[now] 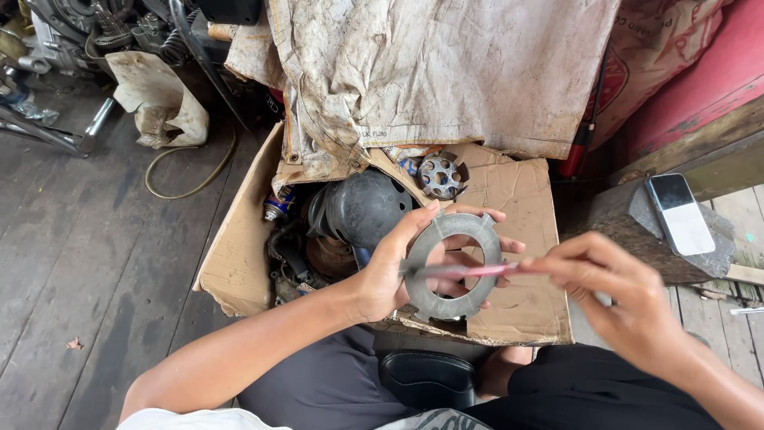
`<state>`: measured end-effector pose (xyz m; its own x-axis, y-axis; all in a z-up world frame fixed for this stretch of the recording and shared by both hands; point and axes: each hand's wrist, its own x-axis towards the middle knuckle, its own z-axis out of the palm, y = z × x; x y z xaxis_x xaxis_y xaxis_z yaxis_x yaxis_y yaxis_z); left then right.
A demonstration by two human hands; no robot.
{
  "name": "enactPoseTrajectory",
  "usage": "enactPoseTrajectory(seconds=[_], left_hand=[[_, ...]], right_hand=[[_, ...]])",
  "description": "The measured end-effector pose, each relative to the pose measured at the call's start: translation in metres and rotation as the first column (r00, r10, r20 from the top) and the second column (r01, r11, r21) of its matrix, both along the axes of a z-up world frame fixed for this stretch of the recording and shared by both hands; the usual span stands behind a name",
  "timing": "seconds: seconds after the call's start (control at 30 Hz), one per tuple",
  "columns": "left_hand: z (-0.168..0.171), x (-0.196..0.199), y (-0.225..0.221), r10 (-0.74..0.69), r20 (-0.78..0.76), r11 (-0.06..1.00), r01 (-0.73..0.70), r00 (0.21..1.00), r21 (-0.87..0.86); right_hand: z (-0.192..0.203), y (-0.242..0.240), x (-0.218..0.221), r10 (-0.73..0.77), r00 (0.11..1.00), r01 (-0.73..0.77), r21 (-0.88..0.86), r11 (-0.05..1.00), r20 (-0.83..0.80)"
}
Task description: Cleaning a circular metal motorcycle part using a toothbrush to remove grime
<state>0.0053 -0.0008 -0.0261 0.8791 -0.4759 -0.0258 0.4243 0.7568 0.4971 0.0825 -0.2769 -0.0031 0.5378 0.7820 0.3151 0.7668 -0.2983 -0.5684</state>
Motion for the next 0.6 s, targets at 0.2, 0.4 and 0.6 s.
enactPoseTrajectory(seconds=[0.2, 0.4, 0.6], left_hand=[[-0.004, 0.0, -0.001, -0.042, -0.002, 0.999, 0.042, 0.999, 0.025], [-0.011, 0.004, -0.008, -0.032, -0.065, 0.999, 0.032, 0.997, 0.004], [-0.012, 0.003, -0.013, -0.052, -0.107, 0.996, 0.043, 0.993, -0.082]], right_hand=[[-0.005, -0.005, -0.003, -0.07, 0.998, 0.07, -0.011, 0.997, -0.006], [-0.002, -0.002, 0.005, -0.065, 0.998, 0.065, 0.0, 0.998, 0.007], [-0.003, -0.002, -0.001, 0.013, 0.994, -0.017, -0.042, 0.999, -0.111]])
